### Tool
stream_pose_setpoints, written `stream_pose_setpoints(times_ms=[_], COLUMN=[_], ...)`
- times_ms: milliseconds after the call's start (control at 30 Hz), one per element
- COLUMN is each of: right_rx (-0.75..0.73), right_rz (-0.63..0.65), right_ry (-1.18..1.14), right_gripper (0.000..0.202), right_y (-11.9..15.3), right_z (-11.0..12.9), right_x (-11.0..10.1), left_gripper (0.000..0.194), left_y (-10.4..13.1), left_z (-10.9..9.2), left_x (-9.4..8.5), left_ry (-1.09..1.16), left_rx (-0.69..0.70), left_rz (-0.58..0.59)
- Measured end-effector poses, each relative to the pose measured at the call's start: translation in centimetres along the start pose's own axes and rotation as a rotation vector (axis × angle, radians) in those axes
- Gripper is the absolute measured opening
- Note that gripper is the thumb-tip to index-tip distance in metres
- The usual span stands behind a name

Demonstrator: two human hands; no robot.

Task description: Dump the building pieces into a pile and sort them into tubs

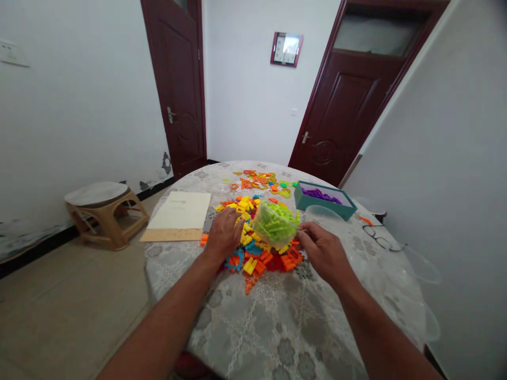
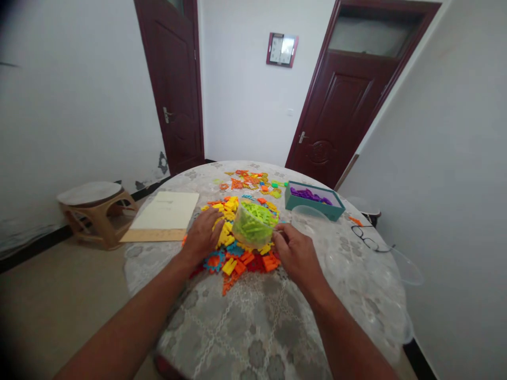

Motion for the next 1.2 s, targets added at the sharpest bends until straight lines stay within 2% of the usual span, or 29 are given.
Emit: stream_pose_setpoints(times_ms=[100, 200, 333, 400, 533, 733, 900, 1067, 1200], right_rx=[0.135, 0.354, 0.773, 0.938, 1.046, 1.096, 1.055, 0.875, 0.721], right_rz=[0.052, 0.115, 0.217, 0.238, 0.255, 0.306, 0.294, 0.215, 0.043], right_ry=[-0.241, -0.597, -1.111, -1.248, -1.340, -1.508, -1.629, -1.676, -1.581], right_gripper=[0.021, 0.019, 0.008, 0.004, 0.012, 0.011, 0.012, 0.010, 0.006], right_y=[-0.2, -0.7, -1.7, -2.1, -2.4, -3.0, -4.0, -3.5, -1.5], right_z=[0.5, 0.5, -0.3, -1.1, -2.6, -3.1, -2.3, -1.8, -1.7], right_x=[3.1, 6.8, 11.3, 12.8, 14.1, 13.2, 11.0, 6.6, 1.3], left_gripper=[0.047, 0.053, 0.055, 0.053, 0.056, 0.053, 0.040, 0.034, 0.034], left_y=[0.5, 1.3, 2.6, 3.0, 3.4, 3.0, 2.8, 2.5, 2.5], left_z=[1.3, 2.7, 4.0, 4.3, 4.3, 3.9, 3.2, 1.4, -0.8], left_x=[-1.2, -1.8, -1.2, -0.7, 0.3, 1.2, 1.1, -0.4, -1.1], left_ry=[0.136, 0.193, 0.180, 0.177, 0.186, 0.170, 0.144, 0.086, 0.034], left_rx=[-0.205, -0.319, -0.345, -0.325, -0.275, -0.198, -0.137, -0.035, 0.131], left_rz=[-0.147, -0.196, -0.205, -0.196, -0.191, -0.208, -0.203, -0.172, -0.007])
Point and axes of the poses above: each hand's wrist, its own y-axis away from the middle knuckle, its own x-axis out of the palm, z = x × y, the point moved 1 cm from there along -y, towards the middle knuckle, and after that the axes turned 6 degrees about -z, right-handed, at the moved point
